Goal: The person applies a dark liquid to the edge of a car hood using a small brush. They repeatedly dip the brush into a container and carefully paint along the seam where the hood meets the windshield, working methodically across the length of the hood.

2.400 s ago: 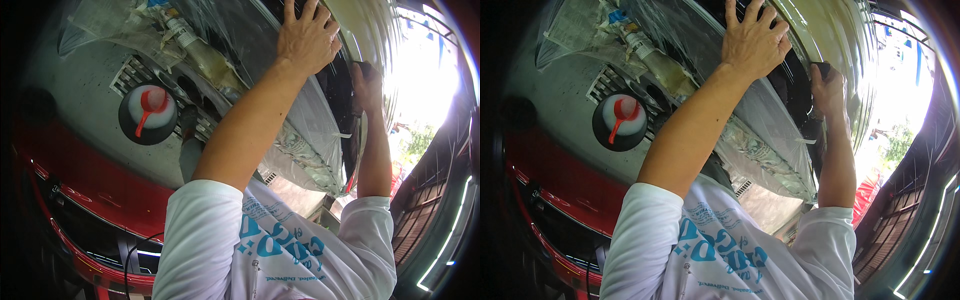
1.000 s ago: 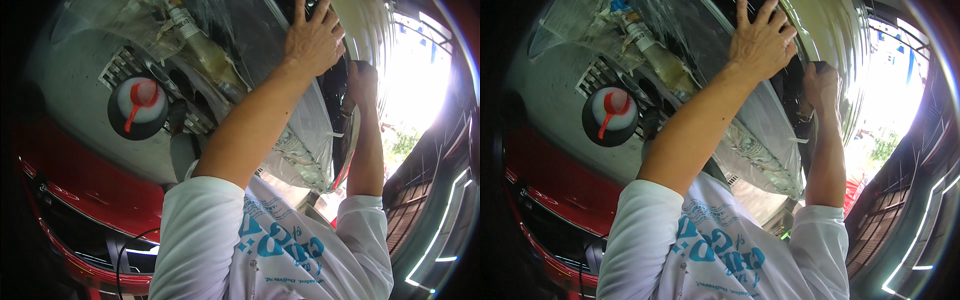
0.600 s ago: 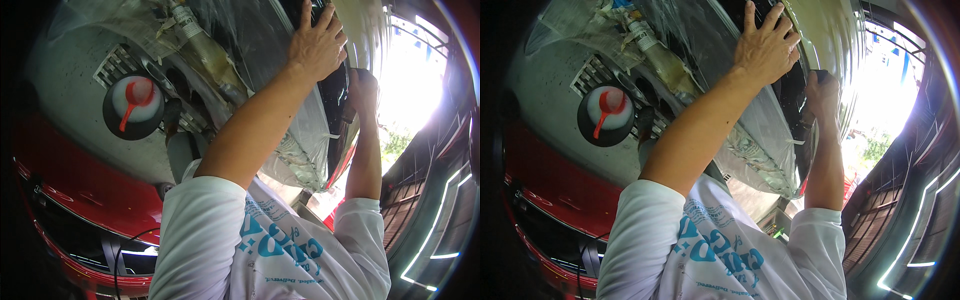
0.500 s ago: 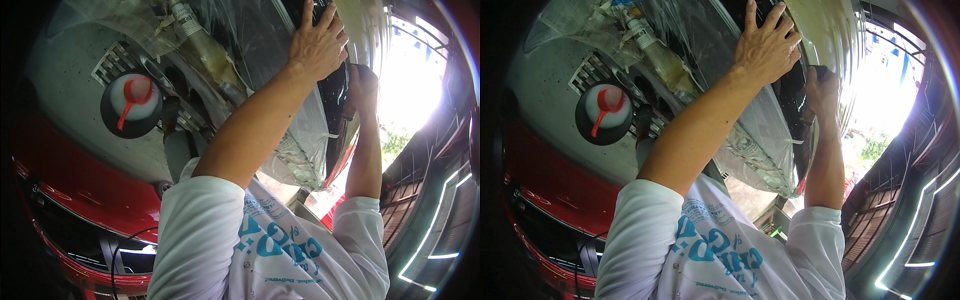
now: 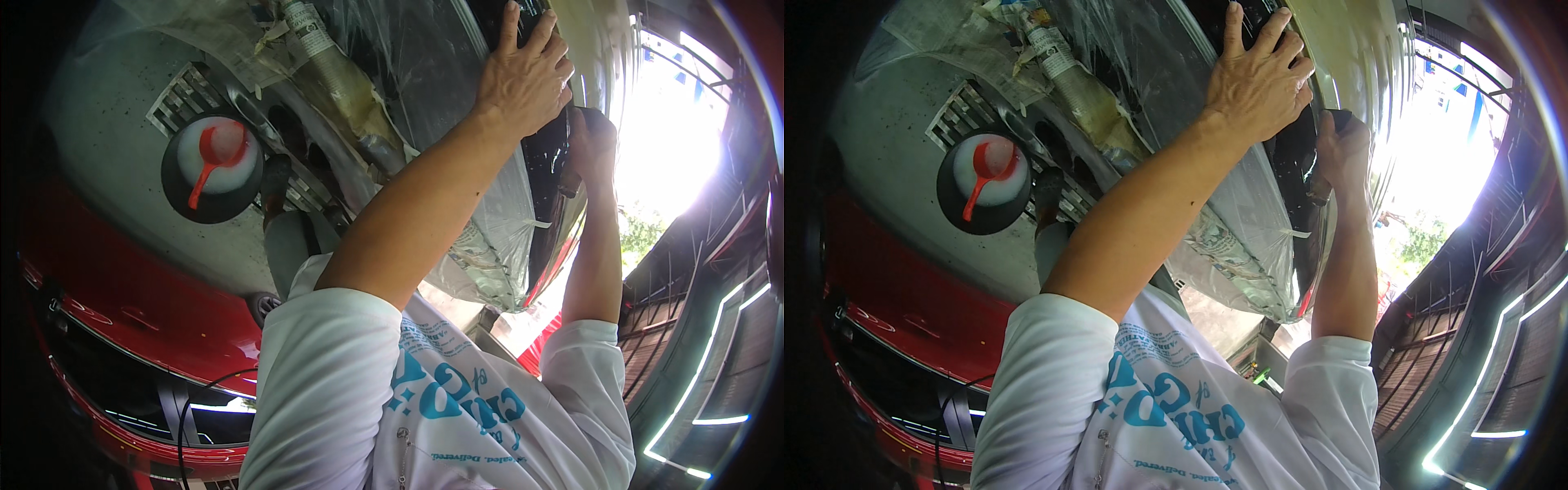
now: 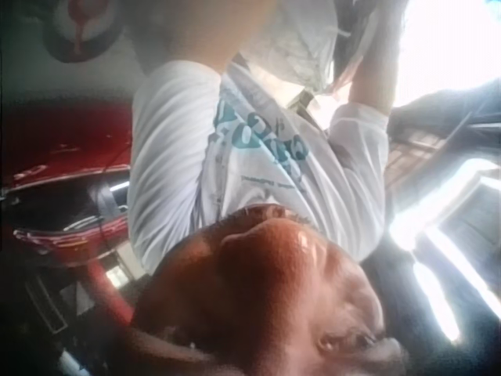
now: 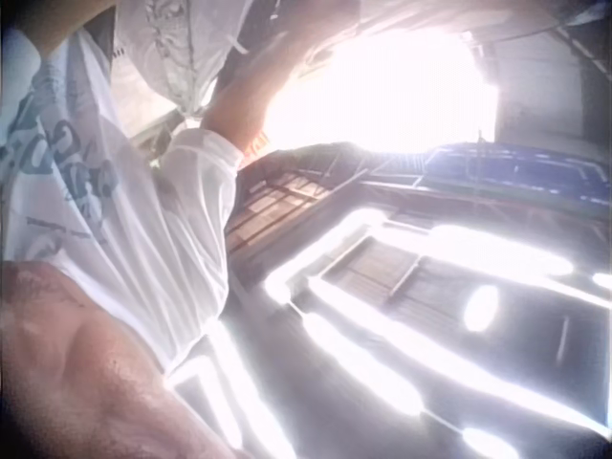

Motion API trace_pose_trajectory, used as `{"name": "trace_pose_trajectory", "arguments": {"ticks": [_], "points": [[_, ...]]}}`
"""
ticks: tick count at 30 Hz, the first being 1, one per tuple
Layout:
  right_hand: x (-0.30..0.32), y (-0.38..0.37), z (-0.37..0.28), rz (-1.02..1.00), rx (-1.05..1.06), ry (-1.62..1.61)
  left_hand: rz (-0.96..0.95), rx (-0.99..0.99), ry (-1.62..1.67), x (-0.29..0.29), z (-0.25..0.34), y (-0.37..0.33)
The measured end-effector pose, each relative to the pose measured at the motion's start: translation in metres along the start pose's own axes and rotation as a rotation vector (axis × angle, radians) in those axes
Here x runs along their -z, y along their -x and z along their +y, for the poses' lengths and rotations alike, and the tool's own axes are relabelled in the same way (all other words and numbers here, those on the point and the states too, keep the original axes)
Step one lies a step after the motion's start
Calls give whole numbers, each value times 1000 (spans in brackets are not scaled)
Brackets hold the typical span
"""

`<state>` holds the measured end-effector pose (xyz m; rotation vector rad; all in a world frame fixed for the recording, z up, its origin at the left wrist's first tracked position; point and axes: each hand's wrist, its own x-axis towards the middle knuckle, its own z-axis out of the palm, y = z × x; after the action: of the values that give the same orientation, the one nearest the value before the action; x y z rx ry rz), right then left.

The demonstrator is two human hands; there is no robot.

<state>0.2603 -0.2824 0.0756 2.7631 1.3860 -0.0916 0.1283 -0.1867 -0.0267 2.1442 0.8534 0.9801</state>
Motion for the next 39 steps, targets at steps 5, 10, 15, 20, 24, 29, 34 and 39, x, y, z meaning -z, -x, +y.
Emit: {"name": "trace_pose_trajectory", "arguments": {"ticks": [5, 10, 15, 20, 24, 29, 34, 39], "points": [[-2, 7, -15, 28, -162, 33, -5, -10, -9, 1, -1, 0], [-5, 14, -3, 112, -73, 127, 17, -8, 4, -1, -1, 0], [0, 7, -8, 9, -50, -10, -25, -6, -10, 1, 1, 1], [-6, 7, -14, 88, -133, 83, 20, -3, -17, -2, -1, -1], [-2, 12, 25, 50, -40, 116, 97, -7, -113, 2, -3, 4], [3, 4, 23, -1, 84, -39, 56, 13, -126, -8, 1, 5], [3, -2, 4, -66, -99, -56, 30, -3, -20, -7, 1, 1], [-2, 8, 2, 46, -61, 204, 7, 20, -42, -1, 0, -3]]}}
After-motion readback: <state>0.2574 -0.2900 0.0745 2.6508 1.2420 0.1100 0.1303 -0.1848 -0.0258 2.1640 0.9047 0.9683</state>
